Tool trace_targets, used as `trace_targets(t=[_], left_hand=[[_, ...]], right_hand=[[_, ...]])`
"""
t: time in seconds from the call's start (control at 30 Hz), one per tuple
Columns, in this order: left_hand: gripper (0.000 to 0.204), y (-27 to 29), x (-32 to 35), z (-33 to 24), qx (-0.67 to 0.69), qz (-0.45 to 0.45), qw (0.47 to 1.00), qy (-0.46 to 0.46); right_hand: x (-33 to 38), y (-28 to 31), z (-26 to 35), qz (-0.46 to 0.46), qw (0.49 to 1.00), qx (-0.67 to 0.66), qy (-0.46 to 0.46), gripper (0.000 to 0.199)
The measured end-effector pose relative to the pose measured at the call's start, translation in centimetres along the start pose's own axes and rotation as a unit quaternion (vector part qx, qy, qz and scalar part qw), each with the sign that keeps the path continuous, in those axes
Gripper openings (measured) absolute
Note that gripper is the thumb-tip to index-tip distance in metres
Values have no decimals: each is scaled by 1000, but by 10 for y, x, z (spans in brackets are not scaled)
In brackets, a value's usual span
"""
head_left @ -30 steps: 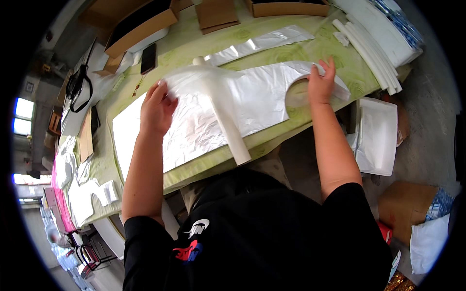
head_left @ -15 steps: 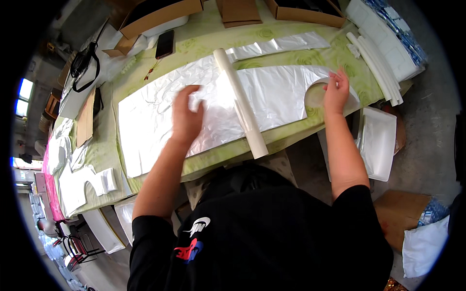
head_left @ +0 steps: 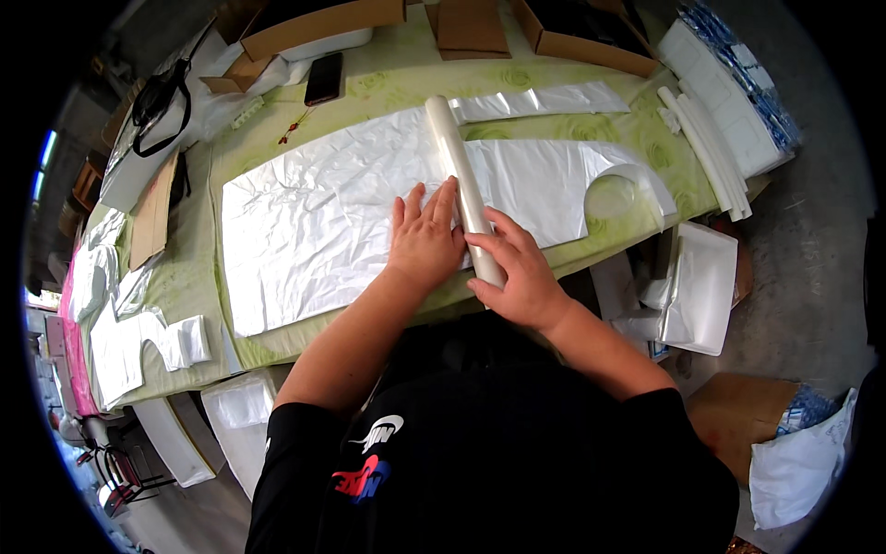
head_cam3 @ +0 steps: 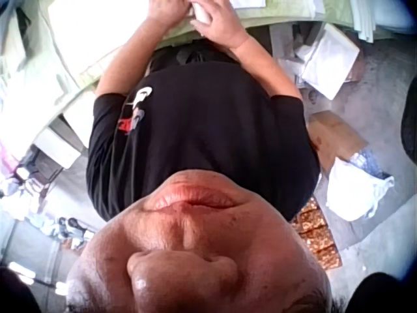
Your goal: The person wraps white styrofoam pieces with clear plastic film on a workbench. They unroll the film, fold it over the items, and smooth the edges to secure the wrapping.
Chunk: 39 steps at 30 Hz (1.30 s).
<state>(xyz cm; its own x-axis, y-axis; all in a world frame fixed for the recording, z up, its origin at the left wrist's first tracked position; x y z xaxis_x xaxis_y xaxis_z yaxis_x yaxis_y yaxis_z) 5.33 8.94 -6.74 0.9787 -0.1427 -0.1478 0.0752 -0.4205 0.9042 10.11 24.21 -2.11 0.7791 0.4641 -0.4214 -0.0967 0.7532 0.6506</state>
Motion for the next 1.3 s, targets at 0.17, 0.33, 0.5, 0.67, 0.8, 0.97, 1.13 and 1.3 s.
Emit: trace_targets(t=[0.17,0.33,0.5,0.67,0.8,0.97,1.13,1.3], left_hand=[[73,4,0,-3,15,-6,1000,-7],[74,2,1,-2,6,12,1000,1],[74,19,-13,0,-19,73,997,-17],[64,55,-40,12,-15,46,998,-48],[41,55,-32,-3,71,-90,950,-290],[19,45,-24,22,115,-61,976,-175],[35,51,13,24,125,-28,977,-170],[54,46,28,37,93,-20,987,-129]], right_hand=[[25,-4,6,28,993,-22,-114,63],[30,-5,14,21,993,3,-113,64],[10,-3,7,21,997,60,-45,60],[-7,-8,18,74,990,122,5,48],[-14,-17,27,80,989,115,38,42],[-21,-8,7,-33,993,113,31,35],[-62,-33,-40,-39,982,176,62,38],[-134,-68,-84,-32,941,331,65,42]])
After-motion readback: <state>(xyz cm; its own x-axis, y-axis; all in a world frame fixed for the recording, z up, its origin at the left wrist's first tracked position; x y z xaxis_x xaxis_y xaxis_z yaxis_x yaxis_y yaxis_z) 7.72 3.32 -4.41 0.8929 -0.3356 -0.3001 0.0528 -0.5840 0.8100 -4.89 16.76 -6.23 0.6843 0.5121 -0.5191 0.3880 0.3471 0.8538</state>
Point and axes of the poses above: each hand's wrist, its own x-axis away from the middle knuckle, its own y-axis out of the back of the hand, z = x × y, the point moved 6 cm from there along -x, towards the middle knuckle, and after that the axes turned 2 degrees about y, right-handed, at the moved point
